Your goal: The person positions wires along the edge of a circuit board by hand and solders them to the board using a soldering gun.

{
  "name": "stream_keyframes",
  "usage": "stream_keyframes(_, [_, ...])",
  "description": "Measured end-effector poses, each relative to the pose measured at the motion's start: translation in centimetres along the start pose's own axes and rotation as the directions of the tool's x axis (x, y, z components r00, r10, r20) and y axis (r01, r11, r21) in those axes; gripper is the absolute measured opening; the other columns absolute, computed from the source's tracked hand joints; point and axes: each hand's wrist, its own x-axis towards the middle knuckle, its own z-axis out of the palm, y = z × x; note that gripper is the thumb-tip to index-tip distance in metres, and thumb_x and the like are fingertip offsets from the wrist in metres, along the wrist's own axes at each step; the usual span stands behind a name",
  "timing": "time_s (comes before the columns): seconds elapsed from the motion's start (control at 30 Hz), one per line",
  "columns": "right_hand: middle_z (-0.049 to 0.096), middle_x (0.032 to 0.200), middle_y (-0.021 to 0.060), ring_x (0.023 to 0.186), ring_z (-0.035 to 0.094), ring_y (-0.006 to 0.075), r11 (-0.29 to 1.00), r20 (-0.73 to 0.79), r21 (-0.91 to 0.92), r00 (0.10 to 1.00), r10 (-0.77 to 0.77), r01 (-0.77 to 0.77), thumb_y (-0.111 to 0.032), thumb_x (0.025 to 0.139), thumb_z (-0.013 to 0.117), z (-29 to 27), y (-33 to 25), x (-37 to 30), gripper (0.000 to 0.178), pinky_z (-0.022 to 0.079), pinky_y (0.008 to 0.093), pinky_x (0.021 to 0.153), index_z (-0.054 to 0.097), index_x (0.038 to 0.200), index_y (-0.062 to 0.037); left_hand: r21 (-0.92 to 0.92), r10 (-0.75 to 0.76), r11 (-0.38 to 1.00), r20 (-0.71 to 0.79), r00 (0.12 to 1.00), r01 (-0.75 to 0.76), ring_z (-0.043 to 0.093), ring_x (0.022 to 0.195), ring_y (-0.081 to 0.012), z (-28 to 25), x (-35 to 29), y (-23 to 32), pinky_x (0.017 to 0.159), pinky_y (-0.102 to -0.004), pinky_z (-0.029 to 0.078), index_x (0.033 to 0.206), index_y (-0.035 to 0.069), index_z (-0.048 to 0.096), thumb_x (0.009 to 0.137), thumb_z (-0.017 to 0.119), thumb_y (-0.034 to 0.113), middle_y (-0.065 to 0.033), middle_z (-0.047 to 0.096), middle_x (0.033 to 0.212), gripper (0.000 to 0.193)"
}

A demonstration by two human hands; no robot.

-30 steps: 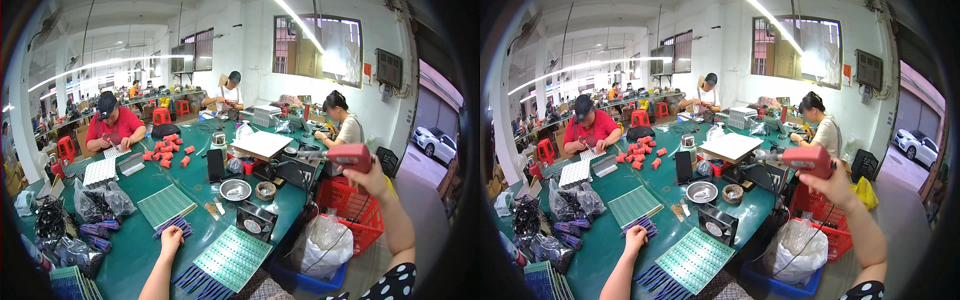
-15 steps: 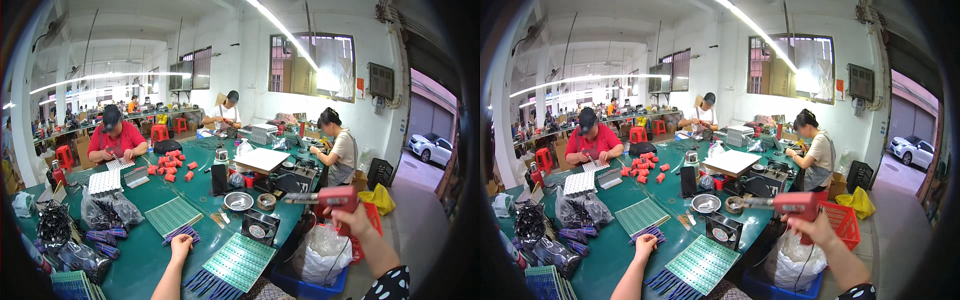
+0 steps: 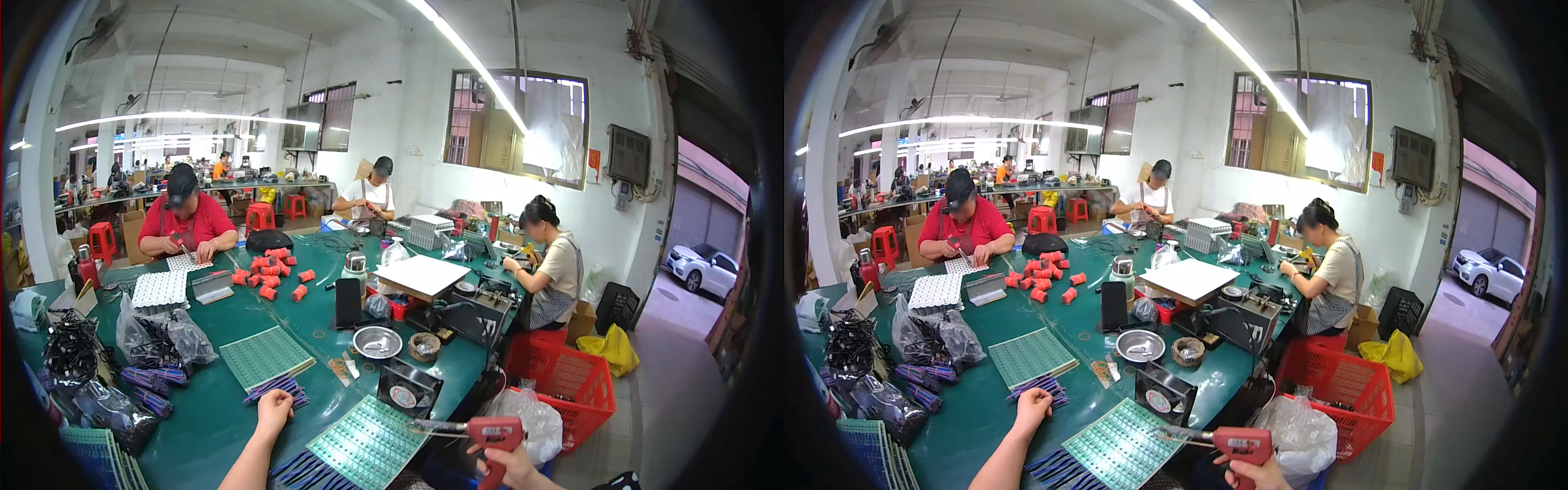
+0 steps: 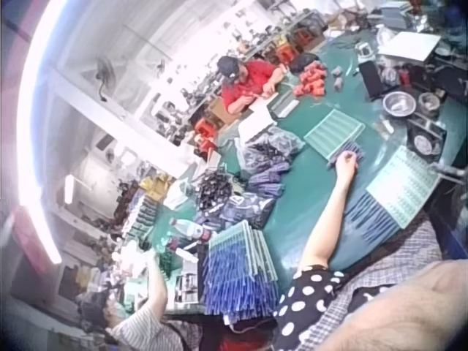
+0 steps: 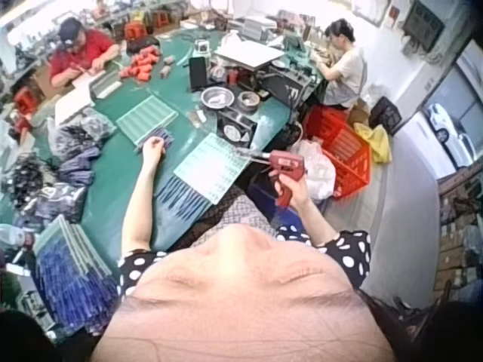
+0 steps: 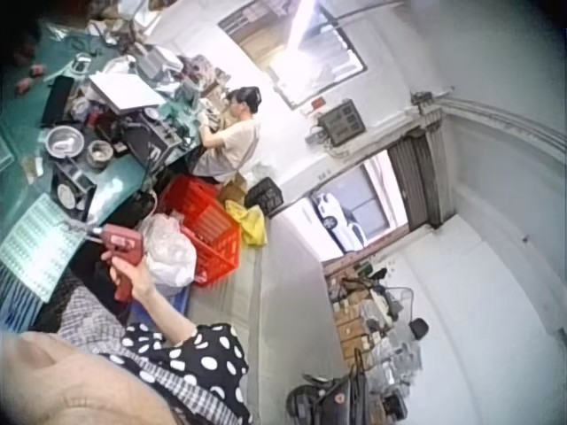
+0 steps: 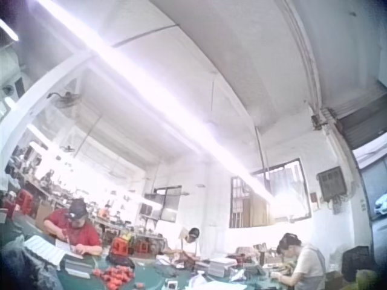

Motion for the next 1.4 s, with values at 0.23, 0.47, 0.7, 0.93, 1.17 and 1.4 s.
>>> stream_keyframes(0.23, [0.061,0.094,0.0157,0.054,0.056,0.0168,0.997,-0.064,0.049,0.996,0.062,-0.059,-0.009,0.08,0.061,-0.6,3.0,-0.8,0.049,0.045,0.0249,0.045,0.042,0.125,-0.007,-0.032,-0.048,0.998,-0.017,0.999,0.048,0.049,0.049,-0.0067,-0.2,-1.5,1.0,0.045,-0.0214,0.036,0.072,0.003,0.061,0.077,0.062,0.003,-0.0016,0.057,0.058,0.005])
stream_keyframes(0.47, [0.059,0.1,0.017,0.058,0.056,0.0178,0.972,-0.059,0.187,0.986,0.158,-0.145,-0.006,0.081,0.059,-1.8,4.7,-0.4,0.048,0.045,0.0251,0.047,0.04,0.126,-0.0065,-0.263,-0.191,0.945,0.043,0.981,0.196,0.041,0.043,-0.0045,-2.8,-1.1,6.5,0.038,-0.0189,0.028,0.085,0.002,0.062,0.082,0.057,0.006,-0.0008,0.056,0.061,0.007])
stream_keyframes(0.7, [0.056,0.106,0.0198,0.06,0.05,0.0159,0.947,-0.006,0.186,0.963,0.269,-0.264,0.0,0.079,0.058,-2.2,4.6,0.1,0.047,0.043,0.0275,0.055,0.042,0.123,-0.0009,-0.246,-0.229,0.917,0.318,0.92,0.313,0.05,0.056,-0.0054,0.5,-5.9,9.1,0.052,-0.0171,0.039,0.094,0.002,0.054,0.083,0.055,0.006,-0.0052,0.064,0.074,0.011])
stream_keyframes(0.93, [0.056,0.106,0.0176,0.068,0.051,0.0137,0.922,0.109,0.183,0.939,0.327,-0.342,0.003,0.075,0.062,-2.4,6.6,-0.3,0.055,0.044,0.0264,0.062,0.04,0.126,0.0002,0.29,0.316,0.86,0.343,0.884,-0.42,0.055,0.072,-0.0223,4.2,-14.4,12.7,0.064,-0.0298,0.044,0.078,0.003,0.059,0.067,0.066,-0.003,-0.0078,0.056,0.078,0.014])
stream_keyframes(1.17, [0.058,0.105,0.011,0.074,0.052,0.0088,0.982,0.091,-0.116,0.983,0.161,-0.15,0.0,0.078,0.063,0.0,5.9,0.4,0.049,0.046,0.0266,0.067,0.044,0.123,-0.0016,0.472,0.467,0.531,0.53,0.708,-0.704,0.055,0.08,-0.0304,4.1,-19.4,11.3,0.069,-0.0379,0.045,0.1,0.002,0.059,0.07,0.057,0.0,-0.0129,0.057,0.091,0.03])
stream_keyframes(1.4, [0.057,0.098,0.0043,0.073,0.049,0.0047,0.931,0.22,-0.129,0.906,0.363,-0.342,-0.002,0.081,0.062,0.0,5.1,-0.3,0.041,0.044,0.0209,0.067,0.047,0.118,-0.0058,0.5,0.409,0.578,0.507,0.759,-0.645,0.057,0.08,-0.0321,3.6,-20.5,10.8,0.068,-0.0387,0.047,0.1,0.004,0.061,0.072,0.061,0.002,-0.014,0.059,0.096,0.028])
